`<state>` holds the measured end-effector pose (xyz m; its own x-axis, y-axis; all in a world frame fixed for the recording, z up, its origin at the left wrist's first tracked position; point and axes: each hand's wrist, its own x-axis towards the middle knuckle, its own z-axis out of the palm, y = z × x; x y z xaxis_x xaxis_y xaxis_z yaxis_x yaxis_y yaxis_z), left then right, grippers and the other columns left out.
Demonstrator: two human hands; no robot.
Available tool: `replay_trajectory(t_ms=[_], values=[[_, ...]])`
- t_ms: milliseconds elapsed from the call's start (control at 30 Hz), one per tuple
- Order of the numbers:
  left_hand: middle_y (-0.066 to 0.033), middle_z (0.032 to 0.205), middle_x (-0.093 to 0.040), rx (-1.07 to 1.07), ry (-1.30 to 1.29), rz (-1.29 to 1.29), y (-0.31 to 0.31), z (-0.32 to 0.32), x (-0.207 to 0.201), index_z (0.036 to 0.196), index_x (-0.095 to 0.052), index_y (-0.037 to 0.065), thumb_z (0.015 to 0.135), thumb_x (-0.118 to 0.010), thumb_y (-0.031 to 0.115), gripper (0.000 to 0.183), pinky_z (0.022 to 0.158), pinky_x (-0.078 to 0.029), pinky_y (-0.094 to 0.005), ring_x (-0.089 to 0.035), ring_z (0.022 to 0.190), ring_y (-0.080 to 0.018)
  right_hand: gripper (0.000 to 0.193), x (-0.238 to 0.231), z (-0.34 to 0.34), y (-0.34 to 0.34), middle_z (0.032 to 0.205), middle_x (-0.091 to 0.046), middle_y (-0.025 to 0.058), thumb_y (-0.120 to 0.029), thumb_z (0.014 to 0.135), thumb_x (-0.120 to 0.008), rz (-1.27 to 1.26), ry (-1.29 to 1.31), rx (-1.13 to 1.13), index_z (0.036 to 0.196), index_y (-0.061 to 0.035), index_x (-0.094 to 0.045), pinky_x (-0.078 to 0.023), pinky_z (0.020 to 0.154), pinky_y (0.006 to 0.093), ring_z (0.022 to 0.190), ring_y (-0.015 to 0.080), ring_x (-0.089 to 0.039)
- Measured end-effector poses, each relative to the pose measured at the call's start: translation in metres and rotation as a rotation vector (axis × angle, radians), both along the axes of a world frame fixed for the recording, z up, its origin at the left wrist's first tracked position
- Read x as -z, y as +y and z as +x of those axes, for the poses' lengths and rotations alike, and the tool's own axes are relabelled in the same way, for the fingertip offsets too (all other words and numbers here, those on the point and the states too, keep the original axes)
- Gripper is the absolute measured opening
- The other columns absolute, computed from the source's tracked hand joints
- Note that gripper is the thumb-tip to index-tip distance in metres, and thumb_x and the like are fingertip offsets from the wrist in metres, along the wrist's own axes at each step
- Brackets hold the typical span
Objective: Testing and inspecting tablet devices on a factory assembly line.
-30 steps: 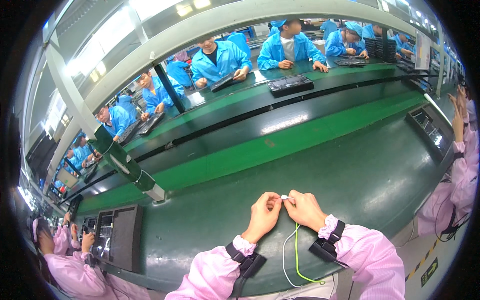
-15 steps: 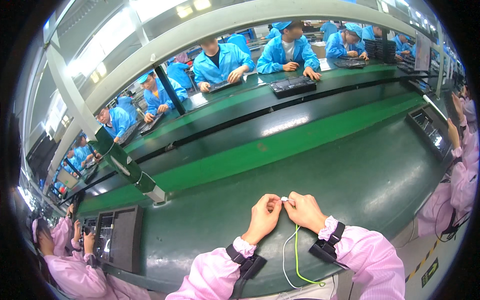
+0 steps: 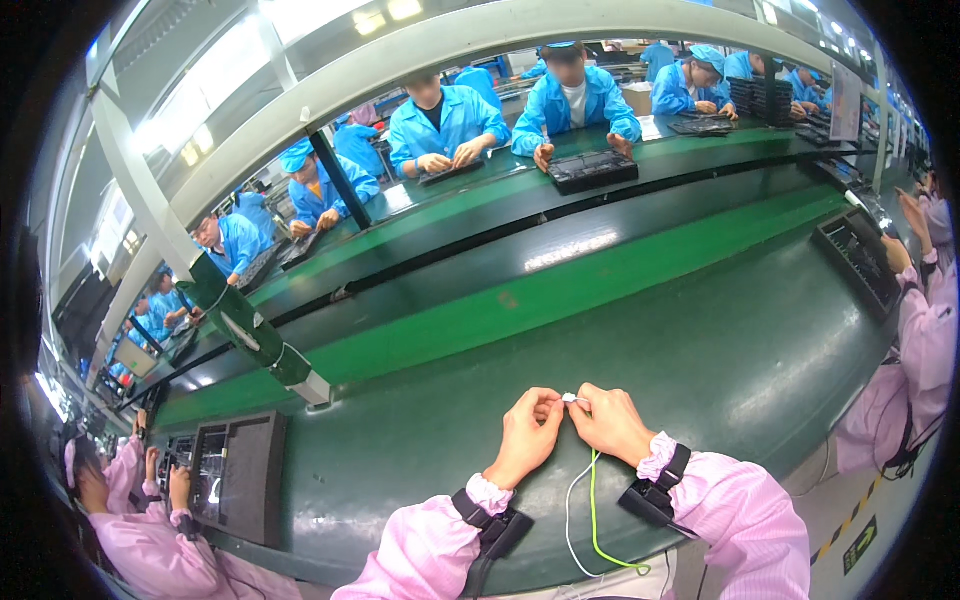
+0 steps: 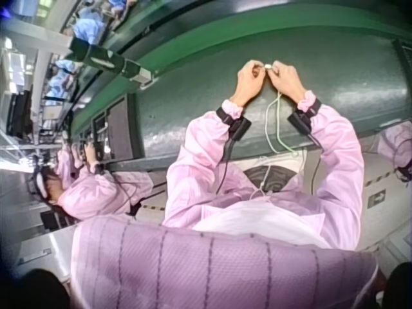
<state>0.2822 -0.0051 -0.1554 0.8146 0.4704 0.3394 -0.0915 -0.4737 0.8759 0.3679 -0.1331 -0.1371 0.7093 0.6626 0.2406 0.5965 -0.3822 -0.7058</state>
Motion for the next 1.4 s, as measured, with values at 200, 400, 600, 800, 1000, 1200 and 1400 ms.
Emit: replay_trajectory(t_ms=[200,400,600,800,1000,1200,1400], values=[[-0.0107,0.086,-0.066,-0.001,0.038,-0.016,0.0,-0.001,-0.001,0.098,-0.061,-0.001,0.088,-0.064,0.009,0.014,0.068,-0.053,-0.0298,-0.065,0.074,-0.016,0.02,0.001,0.0,0.0,0.054,-0.054,0.0184,-0.016,0.084,-0.06,-0.001,0.009,0.005,0.071,-0.0012,-0.053,-0.041,0.049,0.0446,0.051,0.0389,-0.056],[-0.0104,0.086,-0.066,-0.003,0.038,-0.014,-0.001,-0.001,-0.002,0.098,-0.061,-0.001,0.089,-0.063,0.01,0.014,0.068,-0.053,-0.0295,-0.065,0.074,-0.0157,0.019,0.001,0.0,-0.001,0.054,-0.054,0.0183,-0.016,0.084,-0.06,-0.006,0.012,-0.003,0.073,-0.0008,-0.054,-0.041,0.049,0.0451,0.052,0.0393,-0.056],[-0.0107,0.087,-0.066,-0.001,0.051,-0.008,0.0,-0.001,-0.002,0.098,-0.061,-0.001,0.089,-0.063,0.01,0.014,0.068,-0.053,-0.0299,-0.065,0.074,-0.0162,0.019,0.001,0.0,-0.001,0.054,-0.054,0.0182,-0.016,0.083,-0.06,0.026,0.006,-0.007,0.073,-0.0012,-0.054,-0.041,0.049,0.0456,0.052,0.0397,-0.055],[-0.0111,0.088,-0.067,-0.005,0.054,-0.001,-0.001,-0.002,-0.002,0.097,-0.061,-0.001,0.089,-0.063,0.01,0.014,0.068,-0.054,-0.0301,-0.065,0.074,-0.0167,0.02,0.0,-0.001,-0.001,0.055,-0.055,0.0189,-0.016,0.083,-0.06,0.033,-0.009,-0.009,0.073,-0.0009,-0.053,-0.042,0.05,0.0455,0.053,0.0399,-0.057],[-0.0113,0.088,-0.066,-0.008,0.058,-0.003,-0.001,-0.002,-0.002,0.097,-0.061,-0.001,0.089,-0.063,0.01,0.014,0.069,-0.054,-0.0301,-0.065,0.074,-0.0169,0.021,0.0,0.0,-0.001,0.056,-0.055,0.0192,-0.017,0.084,-0.06,0.022,0.007,-0.001,0.072,-0.0005,-0.053,-0.042,0.05,0.0452,0.053,0.0396,-0.057],[-0.0113,0.087,-0.067,0.0,0.045,-0.011,-0.001,-0.002,-0.003,0.098,-0.061,-0.001,0.088,-0.063,0.01,0.015,0.069,-0.054,-0.0299,-0.065,0.074,-0.0165,0.021,0.0,-0.001,-0.001,0.055,-0.054,0.0196,-0.016,0.084,-0.06,0.072,0.011,0.011,0.072,-0.0003,-0.053,-0.042,0.049,0.0448,0.052,0.0397,-0.057],[-0.0106,0.087,-0.067,-0.008,0.046,-0.001,0.0,0.0,0.0,0.1,-0.061,-0.001,0.089,-0.064,0.01,0.016,0.069,-0.053,-0.0291,-0.064,0.075,-0.0152,0.021,-0.012,-0.015,-0.009,0.055,-0.054,0.0202,-0.015,0.084,-0.061,0.132,0.045,0.052,0.071,-0.0011,-0.05,-0.041,0.048,0.044,0.053,0.0409,-0.057]])
